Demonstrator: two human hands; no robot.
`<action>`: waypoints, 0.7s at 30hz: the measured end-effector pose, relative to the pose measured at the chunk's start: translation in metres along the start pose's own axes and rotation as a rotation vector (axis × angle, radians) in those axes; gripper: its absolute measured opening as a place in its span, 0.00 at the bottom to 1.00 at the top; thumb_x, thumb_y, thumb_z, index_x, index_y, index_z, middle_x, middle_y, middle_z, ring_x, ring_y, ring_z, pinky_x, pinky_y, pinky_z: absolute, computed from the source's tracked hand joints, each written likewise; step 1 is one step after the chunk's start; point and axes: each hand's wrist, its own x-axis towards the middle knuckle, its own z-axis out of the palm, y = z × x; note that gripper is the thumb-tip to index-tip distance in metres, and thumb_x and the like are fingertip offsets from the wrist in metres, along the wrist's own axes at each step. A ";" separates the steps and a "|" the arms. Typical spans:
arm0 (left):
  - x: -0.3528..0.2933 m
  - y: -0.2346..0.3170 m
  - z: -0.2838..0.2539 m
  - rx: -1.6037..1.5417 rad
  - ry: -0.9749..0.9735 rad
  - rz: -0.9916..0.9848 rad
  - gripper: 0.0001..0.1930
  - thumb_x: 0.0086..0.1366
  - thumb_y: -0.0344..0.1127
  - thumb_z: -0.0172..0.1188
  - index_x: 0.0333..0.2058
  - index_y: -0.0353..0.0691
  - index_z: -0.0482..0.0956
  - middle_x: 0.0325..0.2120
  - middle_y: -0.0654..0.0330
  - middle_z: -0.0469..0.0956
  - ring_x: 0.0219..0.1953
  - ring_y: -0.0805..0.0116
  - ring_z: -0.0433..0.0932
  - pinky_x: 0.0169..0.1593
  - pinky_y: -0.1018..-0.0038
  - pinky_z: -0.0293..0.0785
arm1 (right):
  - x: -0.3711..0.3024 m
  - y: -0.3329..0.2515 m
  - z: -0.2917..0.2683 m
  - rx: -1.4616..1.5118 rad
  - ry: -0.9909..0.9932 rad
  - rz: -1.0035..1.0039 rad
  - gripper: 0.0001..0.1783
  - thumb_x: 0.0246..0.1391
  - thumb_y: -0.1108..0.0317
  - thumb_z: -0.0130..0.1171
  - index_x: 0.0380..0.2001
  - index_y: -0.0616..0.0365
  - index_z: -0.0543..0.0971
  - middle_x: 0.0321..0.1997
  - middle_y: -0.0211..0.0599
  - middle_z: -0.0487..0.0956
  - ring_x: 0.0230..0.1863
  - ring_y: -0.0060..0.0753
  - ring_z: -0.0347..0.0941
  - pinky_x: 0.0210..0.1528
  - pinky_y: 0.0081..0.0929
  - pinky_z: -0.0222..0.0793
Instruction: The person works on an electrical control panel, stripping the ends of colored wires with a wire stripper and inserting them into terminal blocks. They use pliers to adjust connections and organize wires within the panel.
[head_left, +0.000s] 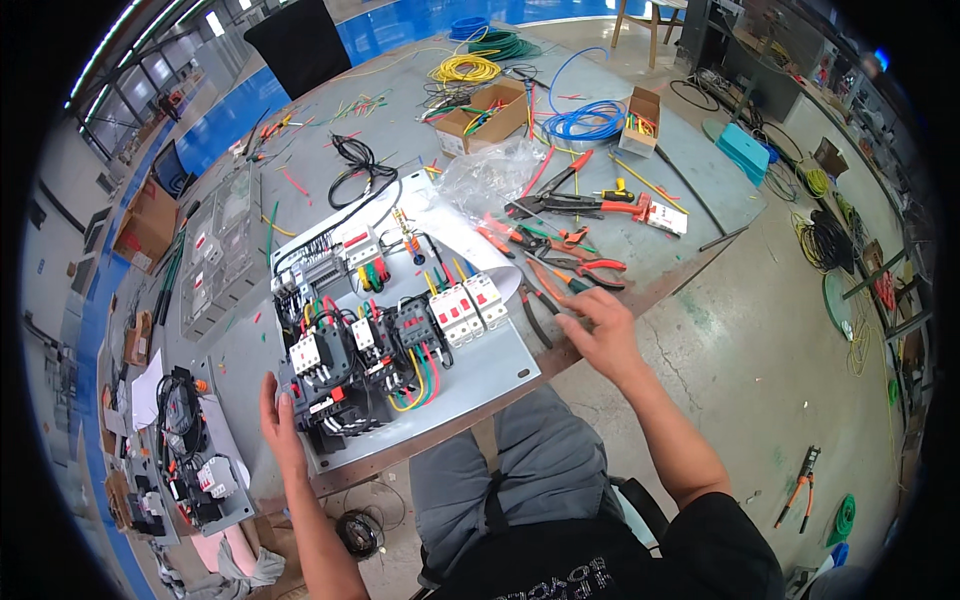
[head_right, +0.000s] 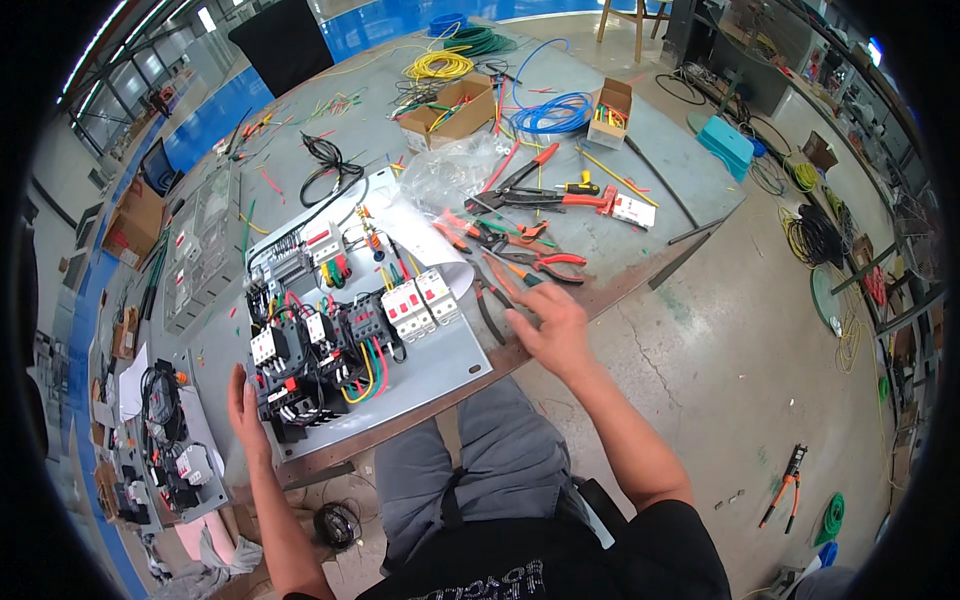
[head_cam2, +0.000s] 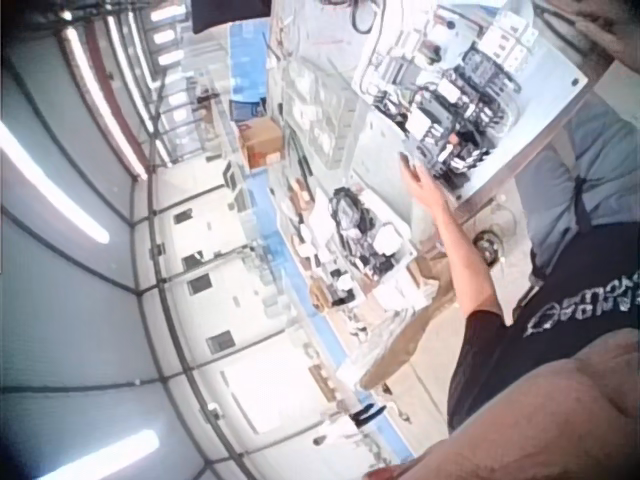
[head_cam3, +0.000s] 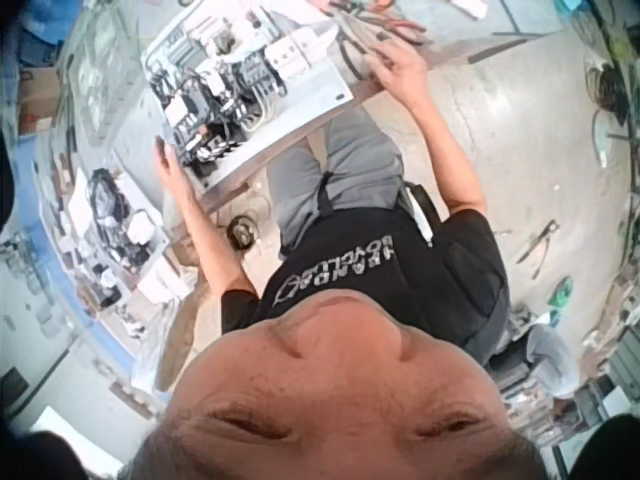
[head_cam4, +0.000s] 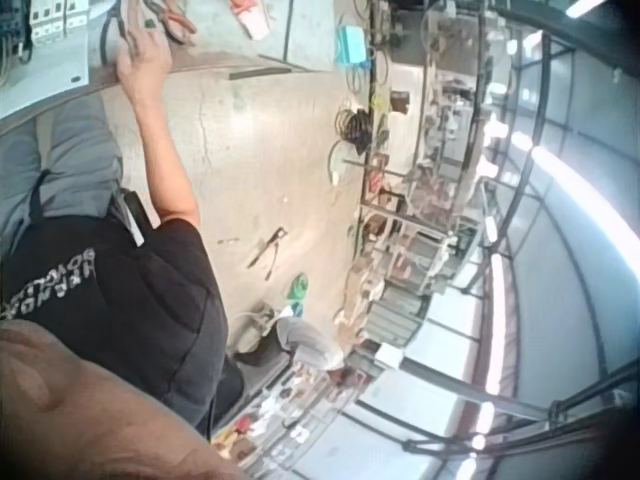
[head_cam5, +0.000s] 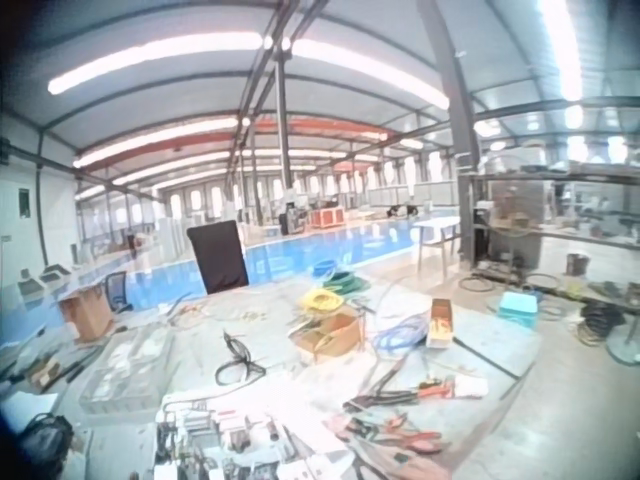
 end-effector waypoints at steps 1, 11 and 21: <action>0.009 0.001 0.001 -0.050 -0.061 -0.042 0.30 0.78 0.40 0.57 0.73 0.33 0.66 0.71 0.48 0.69 0.73 0.59 0.66 0.75 0.64 0.59 | 0.002 0.013 -0.007 -0.050 0.047 -0.006 0.14 0.53 0.65 0.75 0.41 0.58 0.87 0.40 0.39 0.84 0.42 0.44 0.81 0.46 0.38 0.78; 0.026 -0.020 0.002 -0.147 -0.233 -0.080 0.35 0.72 0.44 0.61 0.72 0.35 0.65 0.66 0.54 0.70 0.68 0.63 0.68 0.73 0.67 0.60 | 0.036 0.058 -0.041 -0.277 0.022 -0.137 0.31 0.45 0.55 0.78 0.54 0.52 0.85 0.57 0.39 0.81 0.61 0.49 0.74 0.62 0.47 0.70; 0.034 -0.018 -0.016 0.128 -0.230 -0.156 0.38 0.65 0.32 0.57 0.75 0.34 0.60 0.68 0.51 0.69 0.70 0.60 0.68 0.73 0.66 0.61 | 0.067 0.077 -0.027 -0.268 -0.116 -0.088 0.27 0.46 0.62 0.71 0.54 0.48 0.86 0.56 0.35 0.81 0.61 0.44 0.75 0.62 0.43 0.66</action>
